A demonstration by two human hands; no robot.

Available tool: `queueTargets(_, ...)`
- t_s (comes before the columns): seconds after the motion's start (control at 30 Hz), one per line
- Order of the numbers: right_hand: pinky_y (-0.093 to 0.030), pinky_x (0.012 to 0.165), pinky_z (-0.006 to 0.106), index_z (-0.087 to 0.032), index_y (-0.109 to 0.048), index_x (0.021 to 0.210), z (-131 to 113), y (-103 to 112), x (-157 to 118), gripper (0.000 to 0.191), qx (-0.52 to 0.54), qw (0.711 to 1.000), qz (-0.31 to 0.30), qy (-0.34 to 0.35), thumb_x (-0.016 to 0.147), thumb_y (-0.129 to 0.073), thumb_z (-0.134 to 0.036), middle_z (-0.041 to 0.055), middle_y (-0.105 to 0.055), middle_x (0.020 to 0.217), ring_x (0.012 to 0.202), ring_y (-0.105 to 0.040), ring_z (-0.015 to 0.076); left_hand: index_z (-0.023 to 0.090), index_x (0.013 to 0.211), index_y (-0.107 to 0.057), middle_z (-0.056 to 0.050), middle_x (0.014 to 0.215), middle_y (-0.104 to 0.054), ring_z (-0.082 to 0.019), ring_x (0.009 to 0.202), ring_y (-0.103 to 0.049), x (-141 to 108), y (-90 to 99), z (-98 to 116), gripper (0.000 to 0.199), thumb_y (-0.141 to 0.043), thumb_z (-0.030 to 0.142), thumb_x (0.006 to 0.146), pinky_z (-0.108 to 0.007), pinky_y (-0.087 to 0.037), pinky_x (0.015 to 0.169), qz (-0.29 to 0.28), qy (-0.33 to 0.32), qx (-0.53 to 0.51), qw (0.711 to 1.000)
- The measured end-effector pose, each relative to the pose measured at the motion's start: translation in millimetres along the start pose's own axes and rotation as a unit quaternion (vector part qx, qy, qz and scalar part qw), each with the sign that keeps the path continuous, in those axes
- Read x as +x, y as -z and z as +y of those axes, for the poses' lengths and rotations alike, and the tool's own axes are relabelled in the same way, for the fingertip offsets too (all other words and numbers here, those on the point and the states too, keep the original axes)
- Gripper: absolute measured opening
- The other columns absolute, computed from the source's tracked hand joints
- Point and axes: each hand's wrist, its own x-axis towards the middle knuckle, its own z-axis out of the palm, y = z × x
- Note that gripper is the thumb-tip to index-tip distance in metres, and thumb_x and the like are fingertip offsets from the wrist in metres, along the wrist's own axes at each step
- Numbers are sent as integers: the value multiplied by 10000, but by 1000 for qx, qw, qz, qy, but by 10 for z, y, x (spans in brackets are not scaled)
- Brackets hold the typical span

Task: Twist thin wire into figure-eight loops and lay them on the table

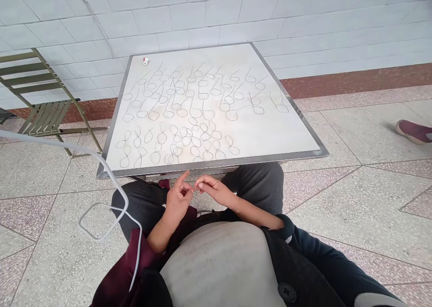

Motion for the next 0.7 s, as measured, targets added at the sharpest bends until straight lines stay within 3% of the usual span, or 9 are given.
queueTargets(0.1, -431, 727, 281, -200, -624, 891, -95, 57, 48, 231, -109, 994, -12, 20, 887, -579, -427, 17, -579, 862, 758, -517, 137, 215, 1392, -451, 41, 710, -558, -102, 607, -487, -9, 0, -35, 611, -575, 171, 796, -231, -416, 628, -6, -25, 34, 999)
queueTargets(0.3, -396, 709, 294, -195, -614, 792, -177, 75, 95, 271, -229, 968, -60, 77, 930, -495, -395, 16, -580, 760, 727, -508, 156, 245, 1373, -499, 39, 694, -573, -117, 597, -491, -11, 2, -55, 635, -572, 109, 757, -250, -431, 672, -27, -57, 95, 993)
queueTargets(0.53, -409, 745, 298, -193, -578, 747, -16, -67, 21, 333, -107, 993, 31, 26, 912, -500, -472, 5, -555, 749, 746, -506, 155, 248, 1352, -529, 33, 697, -592, -118, 592, -492, -8, -17, -67, 594, -591, 135, 772, -250, -436, 667, -27, -61, 96, 993)
queueTargets(0.7, -411, 707, 288, -195, -598, 776, 9, -120, 36, 321, -32, 997, 65, -5, 883, -544, -493, -6, -544, 729, 701, -486, 141, 223, 1348, -530, 29, 703, -582, -118, 620, -502, -3, -24, -30, 561, -605, 191, 793, -244, -425, 650, -5, -28, 30, 999)
